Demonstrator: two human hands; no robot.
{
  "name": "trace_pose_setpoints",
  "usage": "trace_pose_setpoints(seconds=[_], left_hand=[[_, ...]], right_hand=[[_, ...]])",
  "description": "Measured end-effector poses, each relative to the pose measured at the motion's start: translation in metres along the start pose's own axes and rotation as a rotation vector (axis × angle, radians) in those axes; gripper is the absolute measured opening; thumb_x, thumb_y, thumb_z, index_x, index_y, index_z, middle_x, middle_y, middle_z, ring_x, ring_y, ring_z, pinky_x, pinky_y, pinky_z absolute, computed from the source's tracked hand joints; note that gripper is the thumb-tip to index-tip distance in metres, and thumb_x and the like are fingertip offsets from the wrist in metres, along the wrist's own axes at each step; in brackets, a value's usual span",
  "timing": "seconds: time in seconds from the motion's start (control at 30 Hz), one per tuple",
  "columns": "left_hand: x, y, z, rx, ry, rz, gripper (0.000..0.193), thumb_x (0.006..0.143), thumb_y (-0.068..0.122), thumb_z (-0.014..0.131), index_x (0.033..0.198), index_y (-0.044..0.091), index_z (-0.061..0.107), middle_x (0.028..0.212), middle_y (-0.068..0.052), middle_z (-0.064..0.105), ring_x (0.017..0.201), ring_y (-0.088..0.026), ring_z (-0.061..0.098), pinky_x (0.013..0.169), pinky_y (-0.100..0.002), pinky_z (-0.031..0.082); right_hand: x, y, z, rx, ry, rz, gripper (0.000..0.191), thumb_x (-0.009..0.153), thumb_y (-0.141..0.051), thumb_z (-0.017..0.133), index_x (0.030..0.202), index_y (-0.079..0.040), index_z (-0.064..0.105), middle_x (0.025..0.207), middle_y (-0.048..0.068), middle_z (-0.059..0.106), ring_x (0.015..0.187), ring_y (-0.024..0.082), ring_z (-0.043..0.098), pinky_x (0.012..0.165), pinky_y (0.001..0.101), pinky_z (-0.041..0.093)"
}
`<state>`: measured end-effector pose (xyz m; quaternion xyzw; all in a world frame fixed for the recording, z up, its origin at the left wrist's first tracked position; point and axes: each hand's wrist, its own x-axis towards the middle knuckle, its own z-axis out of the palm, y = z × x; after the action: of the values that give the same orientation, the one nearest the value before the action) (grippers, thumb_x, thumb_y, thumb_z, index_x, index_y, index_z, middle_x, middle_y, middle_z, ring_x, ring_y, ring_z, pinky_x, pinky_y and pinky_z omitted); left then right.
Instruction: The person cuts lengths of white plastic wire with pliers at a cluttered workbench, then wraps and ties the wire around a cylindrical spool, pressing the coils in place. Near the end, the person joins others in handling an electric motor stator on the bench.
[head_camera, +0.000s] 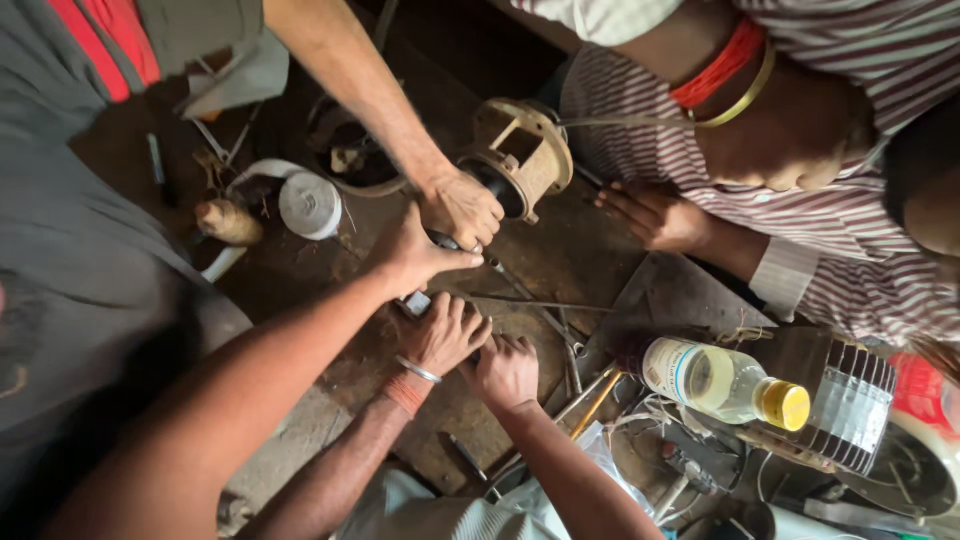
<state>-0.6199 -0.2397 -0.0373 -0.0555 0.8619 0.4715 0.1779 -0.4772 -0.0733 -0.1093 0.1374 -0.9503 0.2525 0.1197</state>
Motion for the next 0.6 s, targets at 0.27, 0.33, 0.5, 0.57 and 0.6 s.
trace_pose_setpoints(seconds=[0.27,0.33,0.5,0.57,0.6], left_hand=[[0.006,0.014,0.000,0.262,0.140,0.283,0.123,0.056,0.054,0.106,0.135,-0.012,0.039,0.088,-0.021,0.071,0.058,-0.017,0.061,0.051,-0.034,0.053],[0.002,0.012,0.008,0.251,0.126,0.273,0.124,0.056,0.054,0.106,0.136,-0.013,0.038,0.085,-0.020,0.070,0.056,-0.017,0.061,0.050,-0.033,0.052],[0.002,-0.007,0.009,0.054,-0.028,-0.020,0.116,0.058,0.047,0.096,0.140,-0.010,0.037,0.076,-0.011,0.070,0.042,-0.014,0.057,0.038,-0.030,0.048],[0.002,-0.021,0.012,-0.059,-0.049,-0.010,0.105,0.062,0.048,0.096,0.135,-0.009,0.048,0.076,-0.010,0.066,0.045,-0.009,0.054,0.037,-0.029,0.045],[0.008,-0.025,0.011,-0.107,-0.054,0.012,0.100,0.063,0.048,0.096,0.133,-0.009,0.053,0.076,-0.009,0.063,0.047,-0.007,0.052,0.037,-0.029,0.044]], right_hand=[[-0.004,-0.006,-0.007,0.015,0.092,-0.004,0.037,0.071,-0.039,0.083,0.083,-0.008,0.066,0.075,0.010,0.069,0.068,0.030,0.067,0.068,0.0444,0.050],[-0.005,-0.004,-0.007,-0.014,0.027,0.059,0.034,0.072,-0.038,0.083,0.079,-0.010,0.065,0.074,0.009,0.069,0.069,0.031,0.067,0.069,0.0448,0.051],[-0.008,0.004,0.003,0.003,-0.035,0.052,0.040,0.074,-0.041,0.082,0.094,-0.009,0.068,0.075,0.009,0.069,0.070,0.029,0.068,0.071,0.0453,0.051],[-0.008,0.007,0.009,-0.026,-0.119,0.058,0.046,0.074,-0.041,0.082,0.102,-0.007,0.068,0.078,0.009,0.070,0.074,0.029,0.068,0.073,0.0463,0.050],[-0.009,0.010,0.016,-0.035,-0.125,0.047,0.051,0.072,-0.041,0.082,0.107,-0.006,0.068,0.081,0.009,0.071,0.077,0.028,0.069,0.074,0.0470,0.050]])
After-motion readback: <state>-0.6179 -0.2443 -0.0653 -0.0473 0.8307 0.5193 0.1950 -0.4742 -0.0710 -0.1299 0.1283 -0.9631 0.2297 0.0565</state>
